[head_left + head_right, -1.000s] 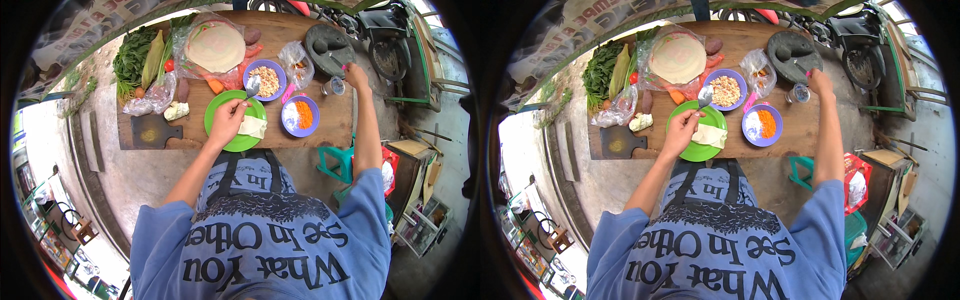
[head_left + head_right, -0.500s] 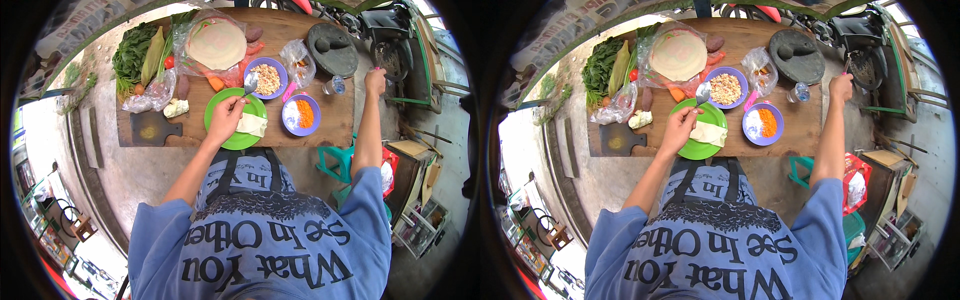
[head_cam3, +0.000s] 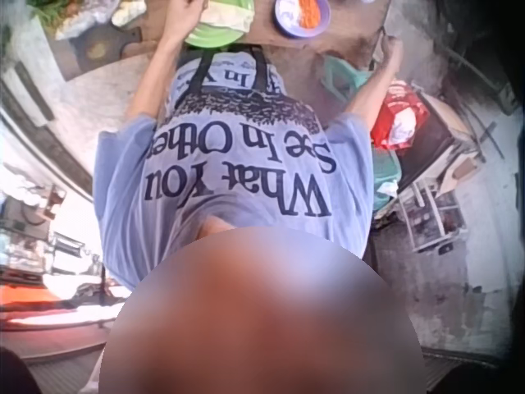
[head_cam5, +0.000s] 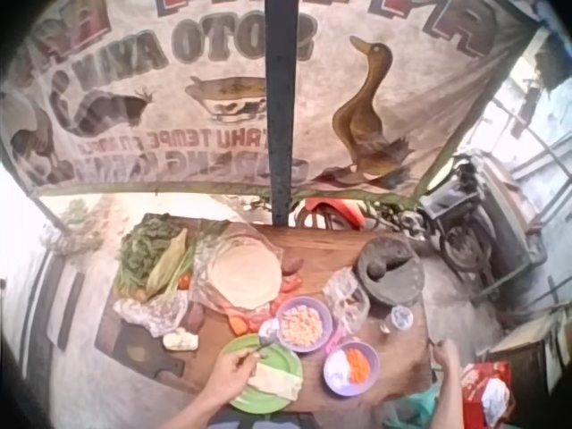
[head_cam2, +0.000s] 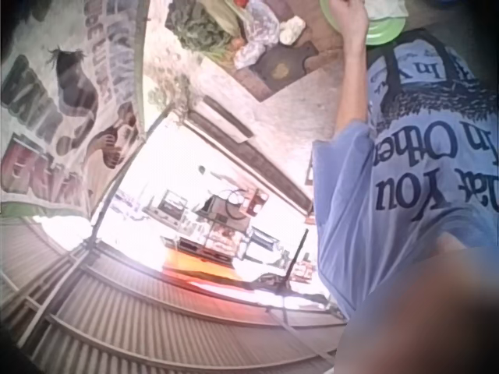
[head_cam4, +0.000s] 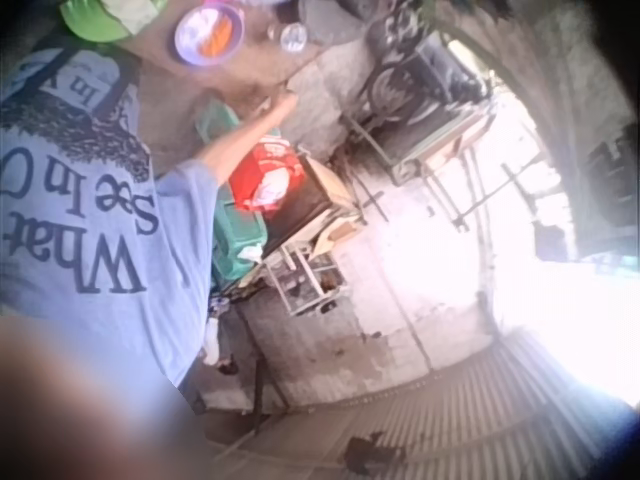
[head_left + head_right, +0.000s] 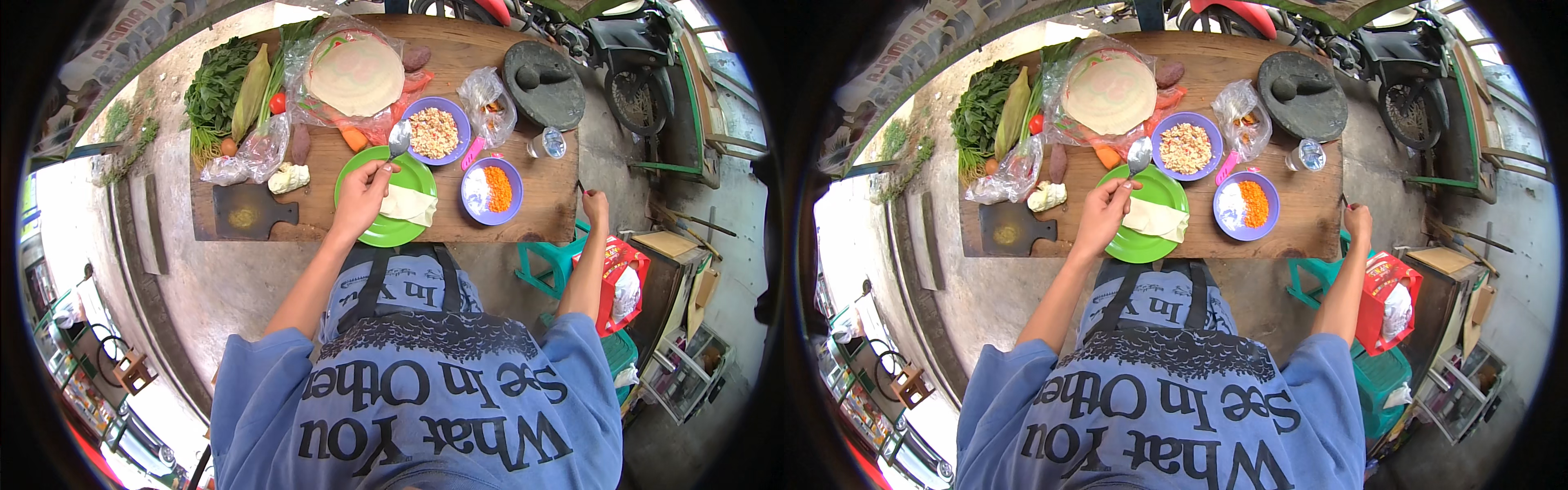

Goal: The person assembles spring rolls by placing filling onto round wrappers, folding them into rectangular packets, and trimming edges with a knife. They repeat this process for multiple units, using a spoon to transfer filling and a knife to cut excess wrapper.

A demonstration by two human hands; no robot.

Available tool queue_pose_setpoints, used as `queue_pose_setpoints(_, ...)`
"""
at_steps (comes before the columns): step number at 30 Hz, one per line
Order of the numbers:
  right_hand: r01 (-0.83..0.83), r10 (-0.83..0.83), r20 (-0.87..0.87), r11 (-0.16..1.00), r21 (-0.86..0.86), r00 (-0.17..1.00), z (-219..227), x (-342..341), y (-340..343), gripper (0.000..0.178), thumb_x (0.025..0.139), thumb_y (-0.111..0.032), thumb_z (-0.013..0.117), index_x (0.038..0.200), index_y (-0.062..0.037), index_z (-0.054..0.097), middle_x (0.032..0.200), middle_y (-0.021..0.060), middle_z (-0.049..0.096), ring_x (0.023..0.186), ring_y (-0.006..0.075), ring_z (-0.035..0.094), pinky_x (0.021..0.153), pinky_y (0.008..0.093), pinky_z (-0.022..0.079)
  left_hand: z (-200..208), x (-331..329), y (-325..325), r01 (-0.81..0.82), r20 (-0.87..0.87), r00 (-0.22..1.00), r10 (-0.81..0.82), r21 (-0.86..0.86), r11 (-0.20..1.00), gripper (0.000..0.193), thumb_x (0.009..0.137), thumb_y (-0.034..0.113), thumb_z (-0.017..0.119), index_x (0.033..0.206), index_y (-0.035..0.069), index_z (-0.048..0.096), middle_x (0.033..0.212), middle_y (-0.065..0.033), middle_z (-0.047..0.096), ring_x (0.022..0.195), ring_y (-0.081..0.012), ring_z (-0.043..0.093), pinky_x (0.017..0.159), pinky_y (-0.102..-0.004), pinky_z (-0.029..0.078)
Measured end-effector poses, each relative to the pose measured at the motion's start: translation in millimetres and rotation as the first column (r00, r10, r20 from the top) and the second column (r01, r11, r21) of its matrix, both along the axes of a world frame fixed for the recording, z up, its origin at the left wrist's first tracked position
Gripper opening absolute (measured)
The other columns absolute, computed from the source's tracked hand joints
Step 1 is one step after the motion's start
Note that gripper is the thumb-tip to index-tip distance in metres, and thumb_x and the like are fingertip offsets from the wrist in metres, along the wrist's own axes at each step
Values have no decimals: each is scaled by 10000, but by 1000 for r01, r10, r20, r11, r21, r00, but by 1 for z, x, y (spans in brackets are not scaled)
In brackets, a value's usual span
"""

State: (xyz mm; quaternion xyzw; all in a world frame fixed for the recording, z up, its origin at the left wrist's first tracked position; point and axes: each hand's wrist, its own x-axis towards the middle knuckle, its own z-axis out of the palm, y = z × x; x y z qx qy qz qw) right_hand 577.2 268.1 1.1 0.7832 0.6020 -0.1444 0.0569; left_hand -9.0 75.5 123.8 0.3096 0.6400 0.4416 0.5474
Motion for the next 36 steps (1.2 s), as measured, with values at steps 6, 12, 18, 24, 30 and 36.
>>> queue_pose_setpoints(6,170,-169,-348,985,-30,922,81,15,-32,377,918,-215,682,1215,-6,784,814,110,729,798,184,670,757,351,535,0,10,7,45,2,999,-45,7,999,285,1134,221,570,1133,-5,744,712,78,487,652,-19,427,587,-233,339)
queue_pose_setpoints(12,426,-364,-259,870,249,895,25,17,-64,432,1026,-330,608,1242,22,736,1052,276,777,988,419,765,866,511,570,-4,11,3,34,9,999,-34,16,999,281,1123,222,580,1119,4,757,706,64,503,638,-23,441,575,-236,348)
queue_pose_setpoints(18,-62,63,-18,995,77,998,31,-77,-151,355,1054,-295,541,1148,2,711,983,264,775,887,435,761,777,549,583,-13,8,-8,27,22,999,-27,3,1000,300,1124,223,566,1115,1,767,688,59,505,626,-30,445,570,-247,349)
queue_pose_setpoints(24,550,-478,-707,822,-149,522,10,-114,-195,346,1062,-324,459,954,-33,613,678,15,533,536,140,544,479,324,411,-26,14,-16,41,77,996,-38,-32,999,343,1149,234,511,1119,-8,753,680,72,481,627,-29,408,584,-241,323)
queue_pose_setpoints(30,356,-322,-319,933,52,891,-50,-125,-198,471,1065,-459,501,1182,-44,689,1079,256,701,1000,395,691,902,505,538,-29,16,-27,96,77,993,-93,-27,995,364,1132,241,529,1070,-15,780,672,55,482,646,-45,436,597,-270,355)
queue_pose_setpoints(36,223,-217,-52,937,267,975,-4,-168,-180,577,996,-391,715,1419,-21,582,1330,259,594,1233,450,602,1063,541,478,-30,14,-32,131,-51,990,-133,-46,990,336,1129,244,567,1115,-8,789,757,53,515,718,-52,445,657,-250,365)
